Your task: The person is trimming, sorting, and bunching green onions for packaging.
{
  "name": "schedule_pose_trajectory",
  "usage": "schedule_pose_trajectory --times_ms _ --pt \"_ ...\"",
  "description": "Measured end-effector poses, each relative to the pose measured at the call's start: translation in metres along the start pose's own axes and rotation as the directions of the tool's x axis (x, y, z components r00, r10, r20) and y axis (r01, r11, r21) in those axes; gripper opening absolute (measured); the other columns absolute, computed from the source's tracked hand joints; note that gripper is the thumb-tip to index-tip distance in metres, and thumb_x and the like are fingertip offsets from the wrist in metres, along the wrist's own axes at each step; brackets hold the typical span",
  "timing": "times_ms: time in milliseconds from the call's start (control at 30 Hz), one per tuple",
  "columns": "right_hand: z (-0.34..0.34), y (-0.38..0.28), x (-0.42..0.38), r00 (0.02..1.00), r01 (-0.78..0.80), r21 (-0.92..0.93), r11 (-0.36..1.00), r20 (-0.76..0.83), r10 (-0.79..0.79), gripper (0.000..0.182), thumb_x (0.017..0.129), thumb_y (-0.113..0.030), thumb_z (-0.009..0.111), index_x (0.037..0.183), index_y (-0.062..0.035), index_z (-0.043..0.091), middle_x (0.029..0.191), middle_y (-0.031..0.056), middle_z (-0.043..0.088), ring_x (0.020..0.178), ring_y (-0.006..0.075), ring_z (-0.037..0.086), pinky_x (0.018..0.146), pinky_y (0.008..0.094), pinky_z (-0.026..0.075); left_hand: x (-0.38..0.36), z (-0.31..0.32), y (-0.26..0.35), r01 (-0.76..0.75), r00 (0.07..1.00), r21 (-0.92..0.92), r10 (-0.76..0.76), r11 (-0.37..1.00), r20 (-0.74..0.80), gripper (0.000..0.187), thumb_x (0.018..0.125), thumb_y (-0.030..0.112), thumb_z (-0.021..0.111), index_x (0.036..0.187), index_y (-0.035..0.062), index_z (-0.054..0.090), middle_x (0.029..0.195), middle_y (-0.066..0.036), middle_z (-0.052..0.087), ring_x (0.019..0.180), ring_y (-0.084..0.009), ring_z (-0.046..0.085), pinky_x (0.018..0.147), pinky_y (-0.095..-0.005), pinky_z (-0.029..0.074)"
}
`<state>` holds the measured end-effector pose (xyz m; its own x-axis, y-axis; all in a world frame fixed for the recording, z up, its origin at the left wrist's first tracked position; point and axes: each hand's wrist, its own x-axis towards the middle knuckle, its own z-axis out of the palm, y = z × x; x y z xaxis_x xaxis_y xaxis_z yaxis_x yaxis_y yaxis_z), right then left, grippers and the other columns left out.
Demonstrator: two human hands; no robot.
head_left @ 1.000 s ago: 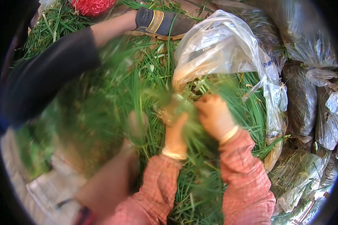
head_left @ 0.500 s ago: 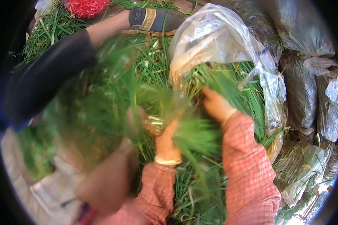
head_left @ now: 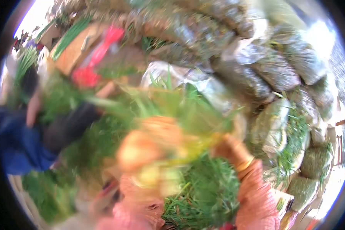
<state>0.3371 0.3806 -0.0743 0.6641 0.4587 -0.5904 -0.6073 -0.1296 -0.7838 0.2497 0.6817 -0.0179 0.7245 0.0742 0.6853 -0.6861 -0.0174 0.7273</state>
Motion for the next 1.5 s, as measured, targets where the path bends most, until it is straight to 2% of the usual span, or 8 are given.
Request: schedule_pose_trajectory --times_ms 233,533,667,867,967,1167,1267,1500 --pt "0.094 0.045 -0.224 0.983 -0.009 0.636 0.772 0.145 -0.108 0.053 0.077 -0.024 0.062 0.121 -0.0015 0.042 0.101 0.0157 0.059 0.090 0.0249 0.057 0.081 0.0352 0.046 -0.045 0.192 0.131 -0.703 0.386 -0.082 0.477 0.706 0.790 0.006 0.064 0.015 0.054 0.066 0.0097 0.053 0.061 -0.003 0.052 0.058 -0.0190 0.052 0.058 -0.0323 0.044" --pt "0.100 0.133 -0.302 0.904 0.153 0.573 0.805 0.248 -0.348 0.054 0.066 -0.016 0.072 0.113 0.0007 0.049 0.096 0.0119 0.061 0.084 0.0209 0.058 0.077 0.0307 0.047 -0.139 0.220 0.234 -0.511 -0.207 -0.289 0.211 0.810 0.955 0.026 0.080 0.019 0.046 0.102 0.0066 0.053 0.100 -0.011 0.052 0.091 -0.0258 0.049 0.082 -0.0304 0.041" --pt "0.106 0.139 -0.327 0.934 0.302 0.389 0.870 0.060 -0.351 0.043 0.070 -0.019 0.069 0.104 0.0020 0.052 0.081 0.0098 0.059 0.072 0.0192 0.058 0.067 0.0303 0.048 -0.178 0.215 0.246 -0.388 -0.044 -0.124 0.115 0.913 0.992 0.037 0.085 0.020 0.043 0.119 0.0057 0.049 0.120 -0.016 0.048 0.110 -0.0292 0.045 0.092 -0.0299 0.037" --pt "0.101 0.114 -0.354 0.866 0.336 0.343 0.877 0.253 -0.431 0.039 0.068 -0.014 0.069 0.100 0.0029 0.056 0.081 0.0097 0.061 0.073 0.0198 0.059 0.068 0.0315 0.045 -0.113 0.111 0.296 0.272 0.888 0.305 -0.360 0.912 0.285 0.027 0.074 0.011 0.064 0.100 0.0038 0.060 0.094 -0.009 0.062 0.090 -0.0195 0.057 0.079 -0.0304 0.046" --pt "0.109 0.121 -0.359 0.858 0.286 0.403 0.869 0.297 -0.420 0.039 0.068 -0.015 0.069 0.100 0.0030 0.056 0.080 0.0095 0.060 0.072 0.0200 0.059 0.066 0.0323 0.046 -0.083 0.080 0.292 0.471 0.882 0.312 -0.453 0.825 -0.133 0.018 0.077 0.007 0.061 0.093 0.0018 0.061 0.091 -0.008 0.061 0.084 -0.0128 0.056 0.075 -0.0264 0.045" --pt "0.119 0.131 -0.363 0.847 0.329 0.222 0.918 0.361 -0.391 0.037 0.070 -0.012 0.068 0.102 0.0017 0.056 0.086 0.0112 0.061 0.080 0.0195 0.059 0.069 0.0327 0.046 -0.004 0.114 0.315 -0.147 0.989 0.682 0.118 0.717 0.089 0.026 0.072 0.022 0.064 0.091 0.0033 0.062 0.075 -0.012 0.059 0.068 -0.0269 0.057 0.067 -0.0342 0.046" --pt "0.111 0.135 -0.362 0.874 0.357 -0.105 0.928 0.387 -0.293 0.036 0.070 -0.013 0.068 0.101 0.0016 0.057 0.087 0.0116 0.061 0.082 0.0193 0.059 0.069 0.0321 0.046 0.013 0.115 0.304 -0.038 0.812 0.728 -0.403 0.684 0.421 0.026 0.073 0.017 0.063 0.093 -0.0002 0.061 0.076 -0.010 0.061 0.072 -0.0159 0.055 0.067 -0.0283 0.043" --pt "0.121 0.138 -0.381 0.831 0.266 0.296 0.918 0.412 -0.373 0.043 0.063 -0.013 0.071 0.101 0.0001 0.056 0.083 0.0120 0.060 0.075 0.0195 0.058 0.066 0.0304 0.046 -0.005 0.113 0.281 0.242 0.825 0.550 -0.468 0.799 0.317 0.029 0.073 0.019 0.063 0.091 -0.0024 0.061 0.081 -0.012 0.062 0.076 -0.0172 0.056 0.070 -0.0287 0.044"
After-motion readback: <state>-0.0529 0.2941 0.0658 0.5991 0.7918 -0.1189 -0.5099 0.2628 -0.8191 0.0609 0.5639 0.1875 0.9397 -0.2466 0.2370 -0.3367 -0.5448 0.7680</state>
